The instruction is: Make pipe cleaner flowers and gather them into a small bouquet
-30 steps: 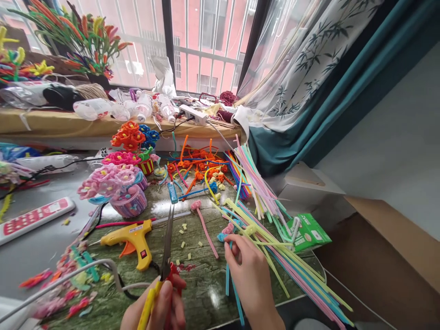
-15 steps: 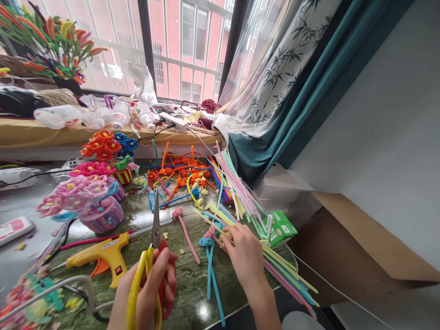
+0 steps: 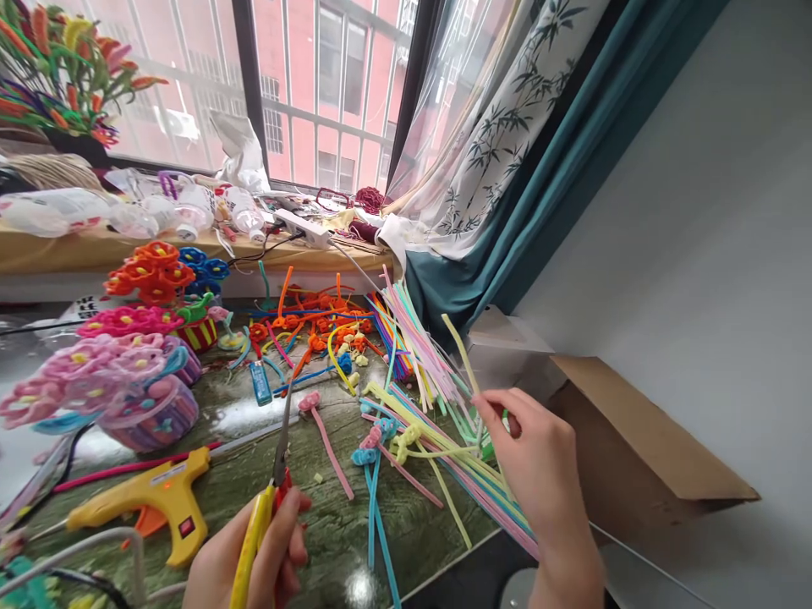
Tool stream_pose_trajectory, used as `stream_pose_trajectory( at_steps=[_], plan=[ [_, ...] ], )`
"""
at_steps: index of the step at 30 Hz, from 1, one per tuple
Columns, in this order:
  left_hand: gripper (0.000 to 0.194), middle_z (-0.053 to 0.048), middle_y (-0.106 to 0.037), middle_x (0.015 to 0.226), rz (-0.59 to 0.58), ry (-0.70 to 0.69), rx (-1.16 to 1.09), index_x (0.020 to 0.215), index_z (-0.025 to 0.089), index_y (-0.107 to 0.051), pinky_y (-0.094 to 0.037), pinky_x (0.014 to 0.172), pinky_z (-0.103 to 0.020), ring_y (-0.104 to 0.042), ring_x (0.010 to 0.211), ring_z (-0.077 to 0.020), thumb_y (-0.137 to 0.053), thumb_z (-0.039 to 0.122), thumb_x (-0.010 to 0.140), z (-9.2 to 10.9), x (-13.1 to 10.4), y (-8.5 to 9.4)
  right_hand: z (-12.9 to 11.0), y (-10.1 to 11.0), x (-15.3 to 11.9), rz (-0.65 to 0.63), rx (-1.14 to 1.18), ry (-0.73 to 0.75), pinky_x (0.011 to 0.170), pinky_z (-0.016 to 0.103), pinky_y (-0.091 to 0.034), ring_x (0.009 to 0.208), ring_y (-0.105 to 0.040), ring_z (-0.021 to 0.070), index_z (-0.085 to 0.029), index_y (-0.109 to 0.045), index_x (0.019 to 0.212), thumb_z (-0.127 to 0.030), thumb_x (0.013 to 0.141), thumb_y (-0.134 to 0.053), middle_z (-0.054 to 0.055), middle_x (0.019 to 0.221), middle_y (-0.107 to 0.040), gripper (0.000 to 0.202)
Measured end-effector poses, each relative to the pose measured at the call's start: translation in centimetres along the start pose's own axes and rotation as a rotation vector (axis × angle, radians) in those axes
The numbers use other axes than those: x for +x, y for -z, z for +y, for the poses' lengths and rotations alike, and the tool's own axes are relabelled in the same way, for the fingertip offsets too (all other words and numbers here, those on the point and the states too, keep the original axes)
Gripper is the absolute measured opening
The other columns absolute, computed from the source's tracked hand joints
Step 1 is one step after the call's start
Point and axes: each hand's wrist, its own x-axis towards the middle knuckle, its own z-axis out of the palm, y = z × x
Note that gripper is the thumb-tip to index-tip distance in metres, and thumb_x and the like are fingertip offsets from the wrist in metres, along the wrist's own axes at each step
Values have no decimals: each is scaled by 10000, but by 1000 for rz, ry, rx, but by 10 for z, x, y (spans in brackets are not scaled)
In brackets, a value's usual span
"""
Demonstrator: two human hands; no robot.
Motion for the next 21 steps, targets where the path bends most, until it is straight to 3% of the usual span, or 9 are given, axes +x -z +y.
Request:
stream_pose_trajectory(
  at_steps=[3,7,12,15,17,19,21],
  plan=[
    [637,40,-483,366,-13,24,-10,655,186,-581,-311,288,-198,-406,304,-102,-701,775,444,-2,6,4,6,0,-4,-212,-143,-17,529,246,-310,582,-561,152,-237,-677,734,-267,889,-623,-23,667,-654,166],
    [664,37,-513,406,-10,41,-2,669,184,-582,-316,294,-190,-425,320,-99,-702,791,428,0,5,6,8,-26,-14,-408,-297,31,524,251,-273,651,-634,183,-245,-693,768,-217,908,-587,-5,722,-702,179],
    [639,48,-461,365,32,-39,38,640,181,-605,-271,286,-173,-376,300,-81,-670,796,479,4,-7,2,7,-53,-19,-483,-371,-9,485,263,-235,624,-663,229,-234,-713,829,-258,927,-564,37,668,-712,179],
    [593,52,-415,333,61,-131,84,597,183,-597,-253,296,-157,-349,309,-71,-629,775,581,3,-12,-3,3,-57,-25,-360,-205,-55,519,272,-317,686,-679,246,-226,-714,943,-285,938,-548,54,760,-738,177],
    [565,41,-474,368,68,-187,80,642,185,-621,-279,315,-157,-377,336,-75,-641,749,603,-1,-11,-5,-5,-57,-34,-280,27,-90,565,277,-391,691,-672,226,-219,-715,963,-330,950,-522,60,819,-741,223],
    [528,16,-607,505,90,-247,58,737,190,-657,-350,356,-160,-485,420,-98,-693,698,595,-7,-7,-6,-20,-57,-45,-310,338,-102,588,268,-446,638,-648,191,-210,-721,930,-435,944,-505,63,824,-733,312],
    [536,-19,-721,722,97,-289,32,834,193,-682,-466,457,-168,-637,613,-155,-749,651,564,-13,-1,-5,-40,-58,-59,-466,613,-81,532,242,-446,587,-622,170,-206,-728,923,-567,899,-517,53,762,-710,419]
  ],
)
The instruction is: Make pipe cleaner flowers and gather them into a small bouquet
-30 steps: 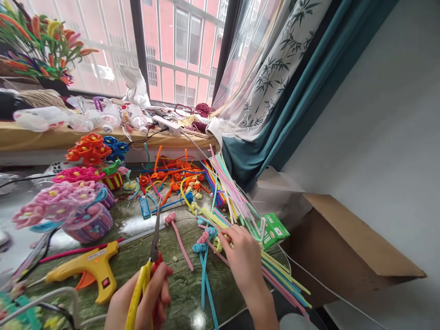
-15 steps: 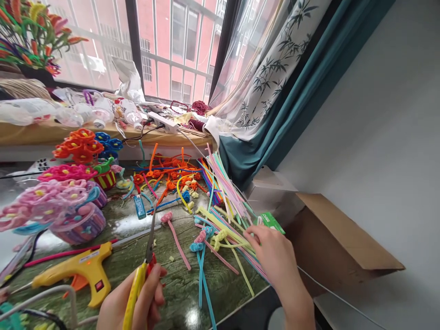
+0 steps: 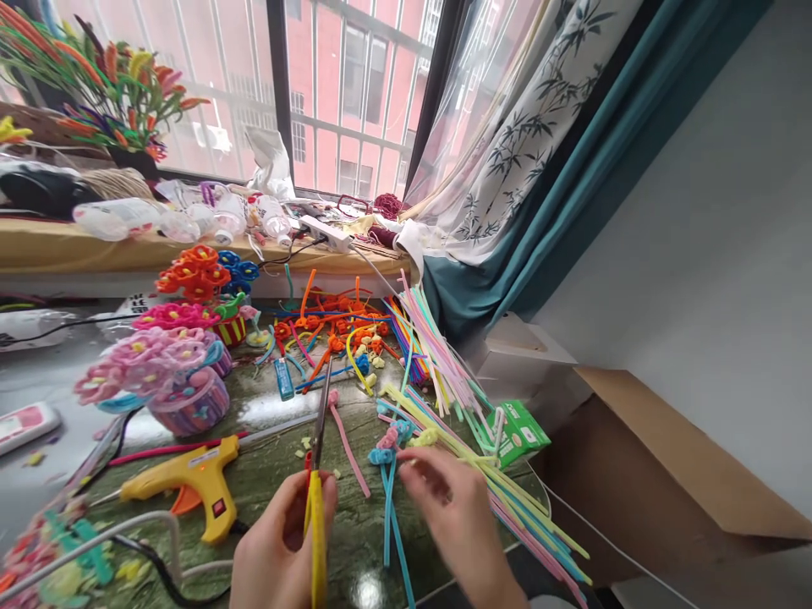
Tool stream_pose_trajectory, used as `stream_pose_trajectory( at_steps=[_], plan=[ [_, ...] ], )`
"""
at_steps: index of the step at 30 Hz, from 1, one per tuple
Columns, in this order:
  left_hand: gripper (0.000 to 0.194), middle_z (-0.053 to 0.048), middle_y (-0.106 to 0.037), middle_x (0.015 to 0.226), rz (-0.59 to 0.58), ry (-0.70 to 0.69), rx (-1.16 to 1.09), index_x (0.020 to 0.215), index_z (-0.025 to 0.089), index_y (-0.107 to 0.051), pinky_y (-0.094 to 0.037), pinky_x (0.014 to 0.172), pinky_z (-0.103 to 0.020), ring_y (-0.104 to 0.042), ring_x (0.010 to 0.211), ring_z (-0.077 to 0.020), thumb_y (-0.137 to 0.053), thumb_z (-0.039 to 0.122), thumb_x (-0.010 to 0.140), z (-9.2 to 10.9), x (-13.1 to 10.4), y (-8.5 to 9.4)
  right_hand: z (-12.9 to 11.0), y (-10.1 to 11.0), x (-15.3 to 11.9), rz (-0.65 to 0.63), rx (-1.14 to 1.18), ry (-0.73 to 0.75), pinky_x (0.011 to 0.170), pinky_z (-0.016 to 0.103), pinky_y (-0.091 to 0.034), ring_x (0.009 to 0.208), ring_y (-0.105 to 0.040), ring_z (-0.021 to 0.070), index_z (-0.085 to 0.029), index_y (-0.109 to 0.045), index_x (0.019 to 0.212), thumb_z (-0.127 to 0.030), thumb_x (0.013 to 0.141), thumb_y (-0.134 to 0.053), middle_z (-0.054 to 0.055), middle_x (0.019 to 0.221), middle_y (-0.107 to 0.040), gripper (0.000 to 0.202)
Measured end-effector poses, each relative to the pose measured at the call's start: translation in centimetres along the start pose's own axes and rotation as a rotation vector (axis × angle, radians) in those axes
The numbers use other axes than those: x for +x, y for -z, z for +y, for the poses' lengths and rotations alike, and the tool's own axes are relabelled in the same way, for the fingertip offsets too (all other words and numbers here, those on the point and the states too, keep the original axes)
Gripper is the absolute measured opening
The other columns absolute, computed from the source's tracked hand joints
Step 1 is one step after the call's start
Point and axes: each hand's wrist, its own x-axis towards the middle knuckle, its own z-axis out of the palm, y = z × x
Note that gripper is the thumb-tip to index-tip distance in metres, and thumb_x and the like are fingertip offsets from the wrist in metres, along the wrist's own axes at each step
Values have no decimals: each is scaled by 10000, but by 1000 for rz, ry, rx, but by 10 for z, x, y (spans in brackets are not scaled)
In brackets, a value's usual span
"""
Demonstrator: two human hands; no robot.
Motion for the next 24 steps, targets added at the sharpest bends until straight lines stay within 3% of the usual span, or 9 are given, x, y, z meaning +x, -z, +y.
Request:
stream_pose_trajectory(
  at_steps=[3,5,7,10,13,16,18,24],
  plan=[
    [636,-58,-765,980,-69,9,-98,1010,187,-675,-577,699,-212,-707,929,-239,-768,632,566,-12,7,4,-19,-30,-13,-255,256,77,471,226,-426,552,-600,157,-198,-708,1067,-757,755,-552,53,786,-704,659],
    [683,-69,-747,1102,-84,18,-161,1120,184,-652,-581,828,-263,-692,1030,-259,-760,616,601,-20,12,9,-27,-47,-16,-265,308,112,511,233,-449,616,-623,181,-174,-716,1028,-821,737,-483,74,794,-708,746],
    [663,-64,-705,1211,-65,-31,-169,1189,193,-640,-566,902,-300,-650,1126,-278,-743,578,659,-27,15,14,-31,-58,-15,-210,277,83,545,232,-457,627,-630,180,-161,-715,916,-767,827,-418,77,745,-693,681],
    [581,-57,-660,1285,-86,-191,-77,1282,212,-601,-571,911,-331,-624,1168,-289,-656,511,787,-33,16,19,-30,-63,-7,-186,259,-19,483,204,-419,493,-576,128,-153,-659,842,-637,937,-356,34,597,-628,578],
    [499,-67,-594,1372,-3,-503,192,1357,228,-535,-560,939,-353,-611,1192,-275,-551,403,890,-25,10,18,-30,-61,8,-207,343,-94,368,178,-342,352,-454,76,-163,-581,777,-645,918,-382,-5,533,-582,541],
    [433,-50,-562,1404,167,-895,475,1357,254,-522,-440,1088,-390,-534,1282,-239,-475,204,929,-8,1,17,-34,-55,35,-146,435,-112,303,176,-297,295,-401,64,-169,-556,784,-631,886,-424,-23,516,-572,491],
    [430,-60,-598,1348,148,-1037,555,1331,234,-524,-447,1076,-356,-547,1256,-210,-467,129,918,1,-2,18,-40,-51,63,-111,456,-71,310,175,-324,308,-438,72,-168,-566,780,-558,870,-480,-21,518,-584,410],
    [321,-87,-655,1198,30,-1132,682,1211,171,-558,-492,980,-303,-581,1153,-191,-507,108,900,-2,8,31,-56,-52,150,-37,411,-90,383,194,-419,324,-450,72,-129,-624,765,-311,860,-495,-1,486,-612,242]
  ],
)
